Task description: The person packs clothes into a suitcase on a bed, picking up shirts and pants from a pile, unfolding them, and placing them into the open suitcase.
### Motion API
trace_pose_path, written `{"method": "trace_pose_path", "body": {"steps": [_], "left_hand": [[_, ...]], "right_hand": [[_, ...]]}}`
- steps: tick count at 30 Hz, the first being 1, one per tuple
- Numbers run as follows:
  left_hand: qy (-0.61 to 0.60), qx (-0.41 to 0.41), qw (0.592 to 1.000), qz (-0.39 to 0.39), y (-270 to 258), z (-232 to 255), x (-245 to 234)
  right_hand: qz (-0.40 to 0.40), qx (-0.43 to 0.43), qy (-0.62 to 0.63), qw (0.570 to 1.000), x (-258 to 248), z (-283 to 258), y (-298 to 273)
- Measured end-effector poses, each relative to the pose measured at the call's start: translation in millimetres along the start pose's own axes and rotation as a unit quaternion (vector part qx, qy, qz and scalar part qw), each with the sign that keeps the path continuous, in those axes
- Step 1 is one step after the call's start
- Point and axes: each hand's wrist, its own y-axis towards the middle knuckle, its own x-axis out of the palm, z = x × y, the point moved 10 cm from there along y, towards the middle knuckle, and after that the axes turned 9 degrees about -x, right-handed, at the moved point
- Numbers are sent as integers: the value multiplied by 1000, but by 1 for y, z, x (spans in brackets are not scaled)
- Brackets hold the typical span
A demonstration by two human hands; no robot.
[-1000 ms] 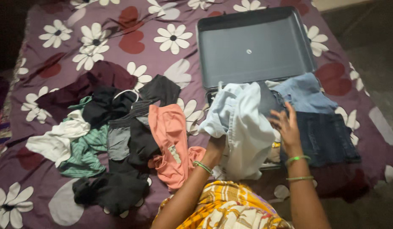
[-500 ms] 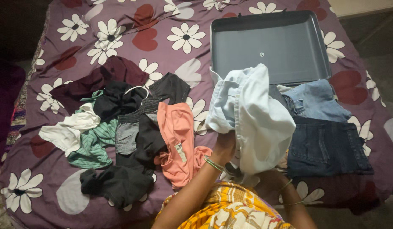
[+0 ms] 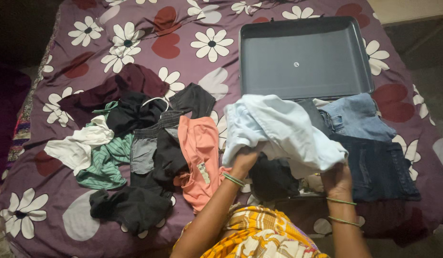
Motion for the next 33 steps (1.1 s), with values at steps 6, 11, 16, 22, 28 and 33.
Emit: {"method": "trace_pose_path", "body": {"steps": [6, 11, 16, 22, 28, 33], "left_hand": [[-344, -173, 922, -46, -31, -2, 4], [-340, -186, 911, -138, -35, -18, 60], [-336, -112, 906, -231, -35, -6, 87], [-228, -166, 927, -249, -56, 8, 76], [-129, 56, 959, -247, -67, 51, 29], [-198, 44, 936, -286, -44, -37, 12]], "right_hand": [[-15, -31, -71, 997, 56, -11, -36], [-22, 6, -181, 983, 68, 2, -47], [-148, -50, -408, 900, 81, 10, -54], [-89, -43, -391, 915, 66, 9, -52], [15, -121, -346, 930, 47, -27, -35], [-7, -171, -258, 951, 72, -57, -33]]}}
